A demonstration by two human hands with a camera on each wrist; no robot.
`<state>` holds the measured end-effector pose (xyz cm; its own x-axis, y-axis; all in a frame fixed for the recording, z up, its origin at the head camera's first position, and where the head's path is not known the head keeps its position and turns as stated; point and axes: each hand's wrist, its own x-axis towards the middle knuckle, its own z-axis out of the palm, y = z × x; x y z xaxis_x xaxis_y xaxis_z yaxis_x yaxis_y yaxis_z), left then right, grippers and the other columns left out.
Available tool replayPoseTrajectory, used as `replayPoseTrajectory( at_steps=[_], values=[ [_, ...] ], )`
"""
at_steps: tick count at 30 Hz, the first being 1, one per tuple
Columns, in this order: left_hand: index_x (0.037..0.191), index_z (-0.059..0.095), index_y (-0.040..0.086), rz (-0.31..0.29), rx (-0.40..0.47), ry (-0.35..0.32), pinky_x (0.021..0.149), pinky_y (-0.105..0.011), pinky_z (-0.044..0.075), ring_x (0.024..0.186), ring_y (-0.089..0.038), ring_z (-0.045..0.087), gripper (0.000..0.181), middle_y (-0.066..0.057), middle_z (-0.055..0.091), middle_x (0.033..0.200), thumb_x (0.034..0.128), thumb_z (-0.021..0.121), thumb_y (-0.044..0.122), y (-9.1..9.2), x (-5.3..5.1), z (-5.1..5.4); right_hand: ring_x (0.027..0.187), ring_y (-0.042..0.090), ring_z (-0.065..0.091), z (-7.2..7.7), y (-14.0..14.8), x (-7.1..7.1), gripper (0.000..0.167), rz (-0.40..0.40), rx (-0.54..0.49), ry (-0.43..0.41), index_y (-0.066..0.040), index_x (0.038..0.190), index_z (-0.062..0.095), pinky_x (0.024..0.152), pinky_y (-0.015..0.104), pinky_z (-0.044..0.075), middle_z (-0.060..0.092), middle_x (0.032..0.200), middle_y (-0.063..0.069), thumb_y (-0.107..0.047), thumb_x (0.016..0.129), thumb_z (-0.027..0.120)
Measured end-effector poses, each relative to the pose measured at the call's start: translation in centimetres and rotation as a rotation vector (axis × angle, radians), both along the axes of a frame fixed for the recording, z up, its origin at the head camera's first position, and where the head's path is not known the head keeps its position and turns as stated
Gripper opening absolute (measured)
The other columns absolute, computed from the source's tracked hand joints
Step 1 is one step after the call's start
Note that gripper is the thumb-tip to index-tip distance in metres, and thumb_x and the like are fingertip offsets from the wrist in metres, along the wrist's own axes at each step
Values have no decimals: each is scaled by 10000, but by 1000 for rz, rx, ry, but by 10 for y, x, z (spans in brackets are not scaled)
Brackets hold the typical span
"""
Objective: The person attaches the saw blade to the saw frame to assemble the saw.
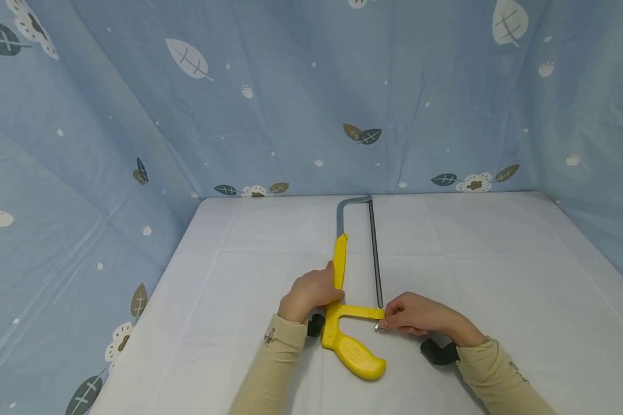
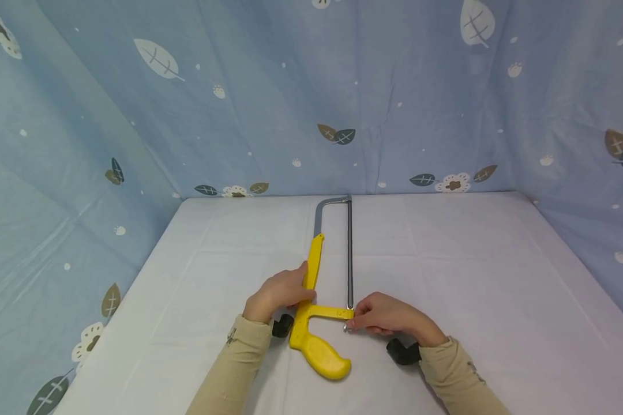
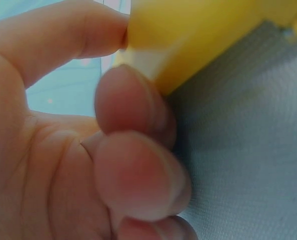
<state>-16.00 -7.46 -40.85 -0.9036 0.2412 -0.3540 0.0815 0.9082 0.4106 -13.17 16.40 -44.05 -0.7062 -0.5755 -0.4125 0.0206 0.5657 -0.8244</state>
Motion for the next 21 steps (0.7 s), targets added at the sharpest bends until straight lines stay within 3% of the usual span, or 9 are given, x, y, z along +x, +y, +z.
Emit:
replayPoseTrajectory(
  at_steps=[6, 21],
  values=[
    [1425, 197, 73, 2, 2, -2, 493, -278, 372, 556, -168, 473, 789, -40, 514, 733, 797, 597, 335, 0, 0, 0, 357, 75, 242, -2, -1, 0, 288, -36, 19, 3, -91, 754, 615, 338, 190, 210, 355, 469, -43, -371, 754, 681],
    [1421, 205, 59, -15, 6, 18, 480, -273, 375, 539, -155, 472, 787, -34, 519, 705, 795, 591, 337, 0, -2, -3, 339, 67, 238, -1, 2, 0, 306, -13, 9, 10, -107, 752, 667, 331, 185, 214, 348, 445, -49, -406, 797, 622]
  ],
)
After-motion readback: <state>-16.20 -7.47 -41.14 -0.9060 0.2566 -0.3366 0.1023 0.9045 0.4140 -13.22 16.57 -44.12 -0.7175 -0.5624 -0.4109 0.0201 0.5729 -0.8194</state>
